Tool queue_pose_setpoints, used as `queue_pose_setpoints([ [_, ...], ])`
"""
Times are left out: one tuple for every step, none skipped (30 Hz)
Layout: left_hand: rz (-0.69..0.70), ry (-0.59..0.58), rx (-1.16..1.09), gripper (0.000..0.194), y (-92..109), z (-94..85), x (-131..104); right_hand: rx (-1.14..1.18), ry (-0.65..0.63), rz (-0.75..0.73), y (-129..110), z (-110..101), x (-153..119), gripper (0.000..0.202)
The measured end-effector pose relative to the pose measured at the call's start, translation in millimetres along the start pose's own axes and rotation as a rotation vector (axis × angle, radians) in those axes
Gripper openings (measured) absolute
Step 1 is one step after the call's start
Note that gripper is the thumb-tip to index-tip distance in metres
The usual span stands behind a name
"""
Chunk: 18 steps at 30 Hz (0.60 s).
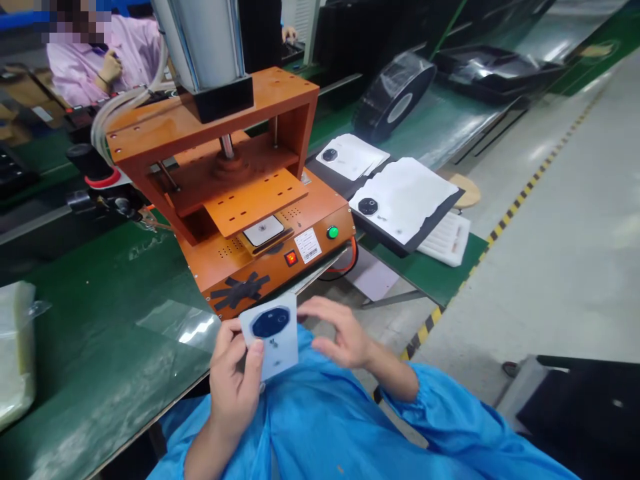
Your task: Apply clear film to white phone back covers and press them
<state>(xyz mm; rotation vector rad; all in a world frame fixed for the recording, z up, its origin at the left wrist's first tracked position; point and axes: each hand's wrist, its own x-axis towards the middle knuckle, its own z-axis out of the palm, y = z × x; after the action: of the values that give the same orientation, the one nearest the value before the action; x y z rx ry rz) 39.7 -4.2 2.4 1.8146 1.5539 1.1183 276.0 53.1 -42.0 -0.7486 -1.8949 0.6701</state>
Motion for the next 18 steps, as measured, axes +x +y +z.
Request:
queue_pose_setpoints([
  [-0.042,0.006,-0.032,0.039,0.7,2.1,-1.7,0.062,-0.038,0.001,-10.3,8.4,-0.7,0.027],
  [-0.061,0.006,-0.054,0.041,0.0,3.1,-3.2,0.094,-0.029,0.015,-17.2,13.7,-0.9,0.021],
  [-0.055,0.000,-0.069,0.040,-2.3,2.8,-4.9,0.107,0.011,0.038,-20.0,14.3,-0.3,0.015],
  [-0.034,-0.007,-0.080,0.038,-6.5,0.7,-7.1,0.106,0.073,0.066,-18.1,9.3,1.6,0.012],
  [-0.003,-0.007,-0.085,0.038,-12.7,-3.2,-10.3,0.087,0.161,0.102,-11.3,-2.0,6.0,0.012],
  [0.033,0.001,-0.077,0.041,-20.8,-8.8,-14.8,0.045,0.277,0.143,0.3,-19.5,13.6,0.010],
  [0.065,0.023,-0.048,0.045,-30.8,-15.7,-20.6,-0.019,0.419,0.183,16.2,-42.4,25.5,0.009],
  [0.078,0.061,0.003,0.047,-42.1,-23.6,-27.5,-0.114,0.594,0.235,35.9,-69.1,41.7,0.009],
  [0.076,0.112,0.079,0.044,-54.3,-31.9,-35.2,-0.187,0.741,0.279,58.2,-97.5,62.1,0.012],
  [0.049,0.176,0.162,0.042,-66.6,-40.0,-42.8,-0.247,0.839,0.308,81.8,-125.6,85.4,0.017],
  [0.008,0.242,0.240,0.039,-78.3,-47.4,-49.9,-0.313,0.843,0.359,105.3,-151.3,110.2,0.022],
  [-0.045,0.312,0.305,0.035,-88.7,-53.7,-56.1,-0.401,0.810,0.433,127.0,-172.9,134.9,0.026],
  [-0.104,0.378,0.353,0.031,-97.0,-58.4,-61.0,-0.518,0.720,0.533,145.6,-188.8,158.0,0.030],
  [-0.156,0.435,0.384,0.027,-102.9,-61.4,-65.1,-0.623,0.626,0.611,159.8,-198.2,178.5,0.031],
  [-0.191,0.483,0.395,0.023,-106.1,-62.5,-68.5,-0.672,0.555,0.643,169.0,-200.7,196.0,0.031],
  [-0.212,0.519,0.395,0.020,-106.8,-61.9,-71.4,-0.708,0.481,0.647,172.9,-196.8,210.0,0.029],
  [-0.222,0.543,0.392,0.019,-105.3,-60.0,-74.0,-0.719,0.418,0.609,172.0,-188.1,220.7,0.027],
  [-0.228,0.554,0.383,0.019,-102.5,-57.3,-75.9,-0.709,0.359,0.545,167.2,-176.6,228.5,0.027],
])
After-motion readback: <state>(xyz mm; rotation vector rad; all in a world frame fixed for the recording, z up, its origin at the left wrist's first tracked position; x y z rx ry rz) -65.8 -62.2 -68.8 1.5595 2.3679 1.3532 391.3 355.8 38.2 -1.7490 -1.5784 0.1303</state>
